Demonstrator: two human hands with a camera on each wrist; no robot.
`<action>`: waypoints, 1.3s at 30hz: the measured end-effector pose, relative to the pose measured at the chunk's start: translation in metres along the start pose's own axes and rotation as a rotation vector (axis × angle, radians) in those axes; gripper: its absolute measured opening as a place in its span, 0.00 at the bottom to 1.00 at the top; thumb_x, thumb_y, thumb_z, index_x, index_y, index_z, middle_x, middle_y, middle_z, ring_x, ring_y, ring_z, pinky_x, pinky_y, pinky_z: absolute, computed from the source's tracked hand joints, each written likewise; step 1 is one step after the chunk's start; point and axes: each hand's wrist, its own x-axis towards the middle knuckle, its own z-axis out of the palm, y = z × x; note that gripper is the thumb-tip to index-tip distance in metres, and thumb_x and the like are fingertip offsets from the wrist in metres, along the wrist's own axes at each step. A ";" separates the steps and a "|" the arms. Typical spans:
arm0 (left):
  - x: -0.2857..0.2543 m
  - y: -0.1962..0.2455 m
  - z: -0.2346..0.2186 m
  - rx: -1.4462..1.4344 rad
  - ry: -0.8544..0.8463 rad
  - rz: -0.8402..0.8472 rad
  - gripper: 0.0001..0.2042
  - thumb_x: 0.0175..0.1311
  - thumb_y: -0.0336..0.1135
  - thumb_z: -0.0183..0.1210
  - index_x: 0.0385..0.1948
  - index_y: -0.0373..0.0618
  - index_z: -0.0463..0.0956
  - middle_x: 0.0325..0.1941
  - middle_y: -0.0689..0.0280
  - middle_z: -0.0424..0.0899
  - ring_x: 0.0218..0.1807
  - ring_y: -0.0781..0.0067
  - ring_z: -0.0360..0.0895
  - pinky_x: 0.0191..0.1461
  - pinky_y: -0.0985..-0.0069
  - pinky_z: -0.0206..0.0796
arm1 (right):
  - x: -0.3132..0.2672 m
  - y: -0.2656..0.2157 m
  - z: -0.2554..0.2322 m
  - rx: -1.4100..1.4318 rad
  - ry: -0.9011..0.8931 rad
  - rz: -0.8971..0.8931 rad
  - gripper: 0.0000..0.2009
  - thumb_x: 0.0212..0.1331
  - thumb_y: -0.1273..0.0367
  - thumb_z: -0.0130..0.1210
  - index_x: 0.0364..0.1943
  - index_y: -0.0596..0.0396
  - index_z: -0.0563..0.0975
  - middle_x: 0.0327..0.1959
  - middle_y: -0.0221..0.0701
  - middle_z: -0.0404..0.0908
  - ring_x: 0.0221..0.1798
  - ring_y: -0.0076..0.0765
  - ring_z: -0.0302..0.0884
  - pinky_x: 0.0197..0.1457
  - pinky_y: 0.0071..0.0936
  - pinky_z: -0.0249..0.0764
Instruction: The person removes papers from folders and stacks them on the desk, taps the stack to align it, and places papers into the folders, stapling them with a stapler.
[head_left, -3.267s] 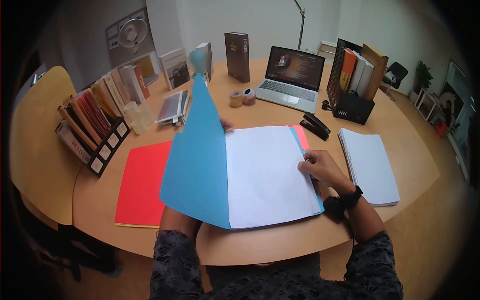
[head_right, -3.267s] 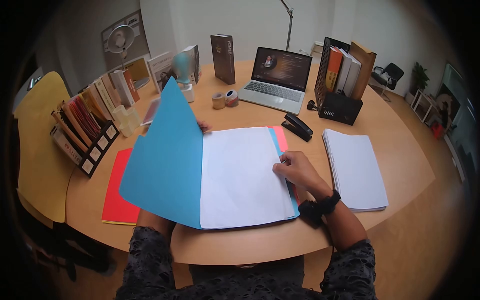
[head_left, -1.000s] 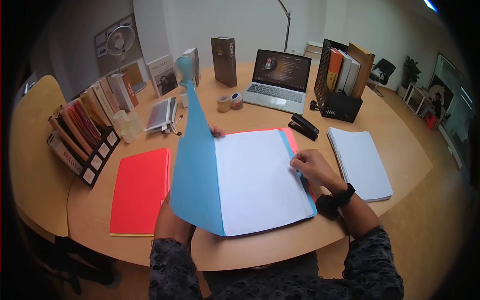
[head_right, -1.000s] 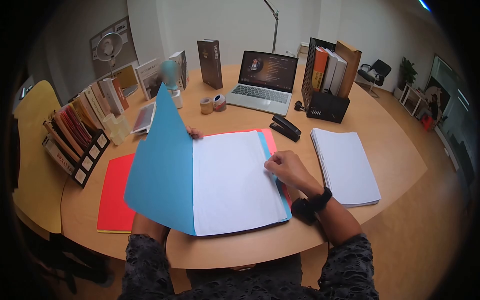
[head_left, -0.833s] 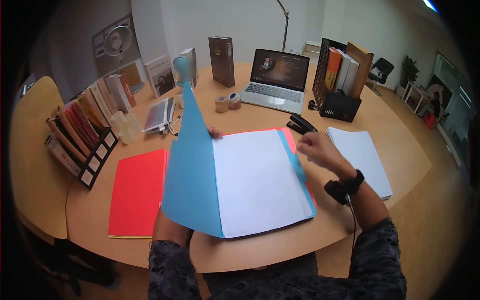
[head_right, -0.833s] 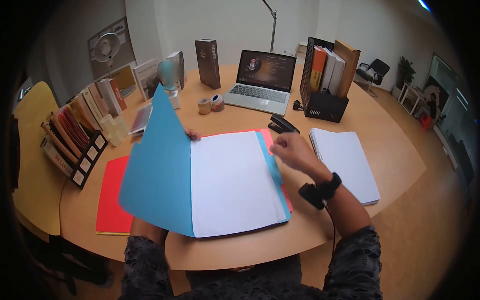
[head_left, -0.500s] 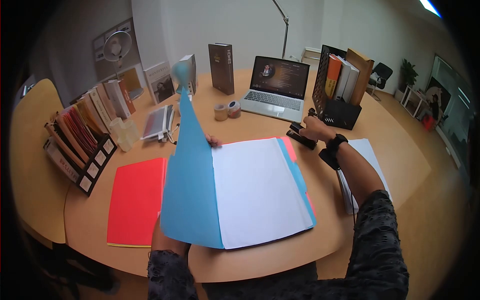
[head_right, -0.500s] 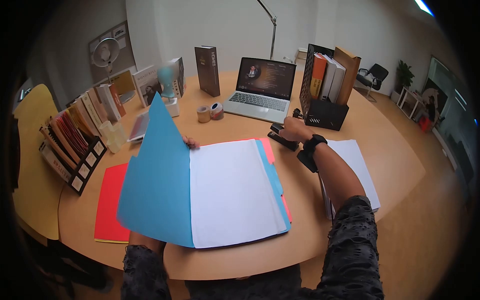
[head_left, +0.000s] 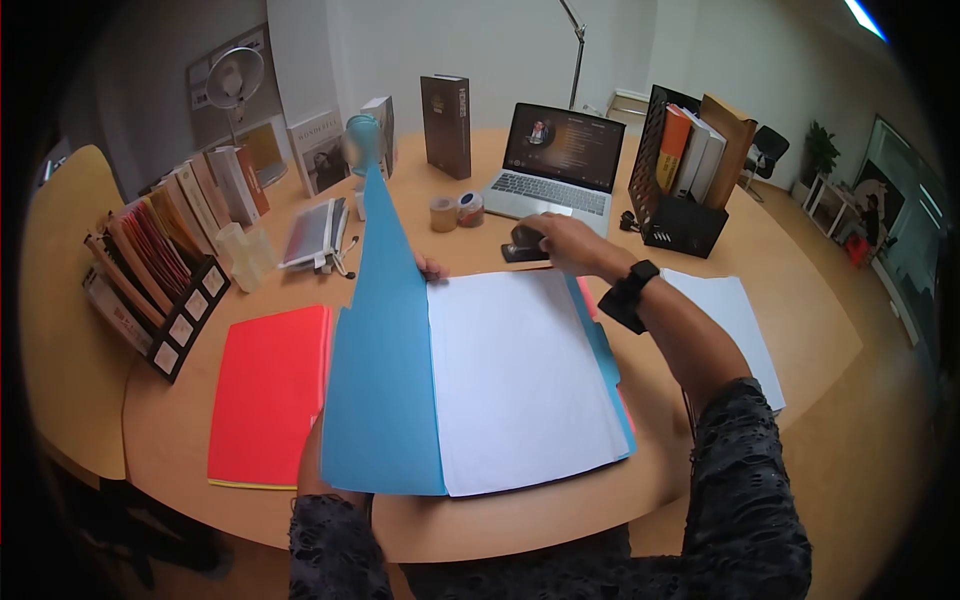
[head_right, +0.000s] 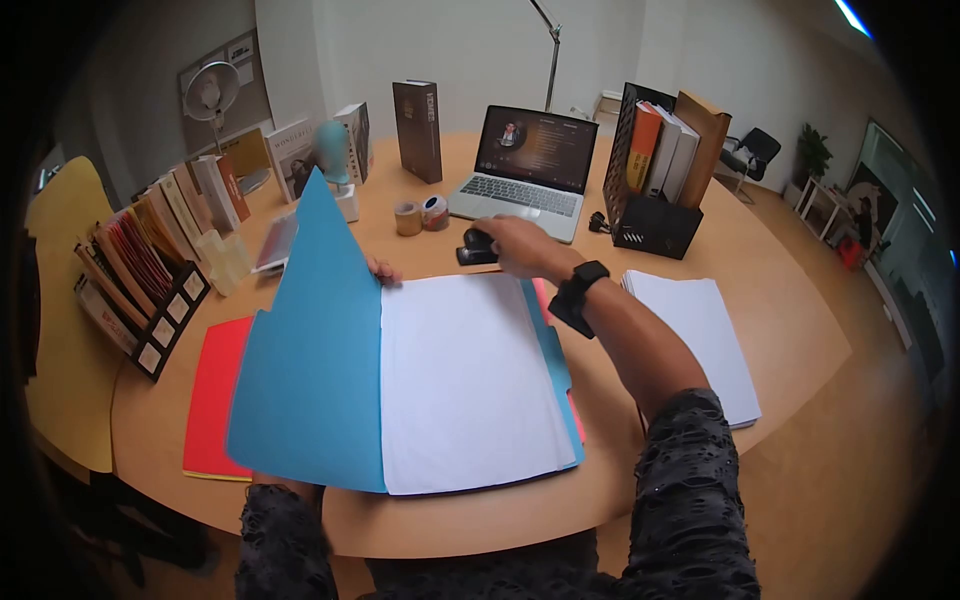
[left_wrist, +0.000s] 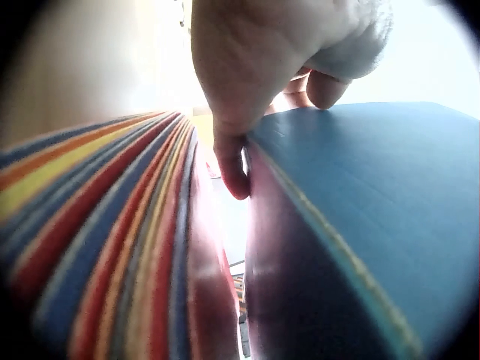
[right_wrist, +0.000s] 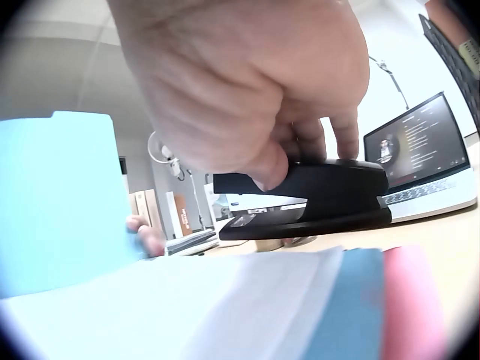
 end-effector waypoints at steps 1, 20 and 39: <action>0.004 0.004 0.002 0.005 -0.008 0.011 0.08 0.70 0.36 0.52 0.35 0.41 0.73 0.39 0.55 0.81 0.45 0.57 0.79 0.55 0.62 0.72 | 0.004 -0.013 0.001 -0.019 -0.046 -0.022 0.22 0.53 0.81 0.51 0.56 0.56 0.74 0.50 0.46 0.78 0.55 0.55 0.75 0.57 0.43 0.71; 0.035 0.036 0.001 0.165 0.072 -0.008 0.11 0.71 0.36 0.49 0.35 0.38 0.74 0.35 0.56 0.80 0.43 0.58 0.80 0.54 0.65 0.73 | 0.019 -0.040 0.007 -0.077 -0.254 -0.190 0.23 0.54 0.83 0.47 0.56 0.53 0.75 0.47 0.42 0.79 0.52 0.48 0.77 0.57 0.39 0.72; 0.014 0.029 0.013 0.481 0.039 0.049 0.13 0.71 0.40 0.51 0.38 0.38 0.76 0.38 0.58 0.82 0.44 0.67 0.78 0.53 0.71 0.71 | 0.007 -0.047 0.040 -0.275 -0.191 -0.206 0.16 0.56 0.76 0.53 0.48 0.48 0.80 0.43 0.33 0.82 0.49 0.43 0.78 0.50 0.38 0.74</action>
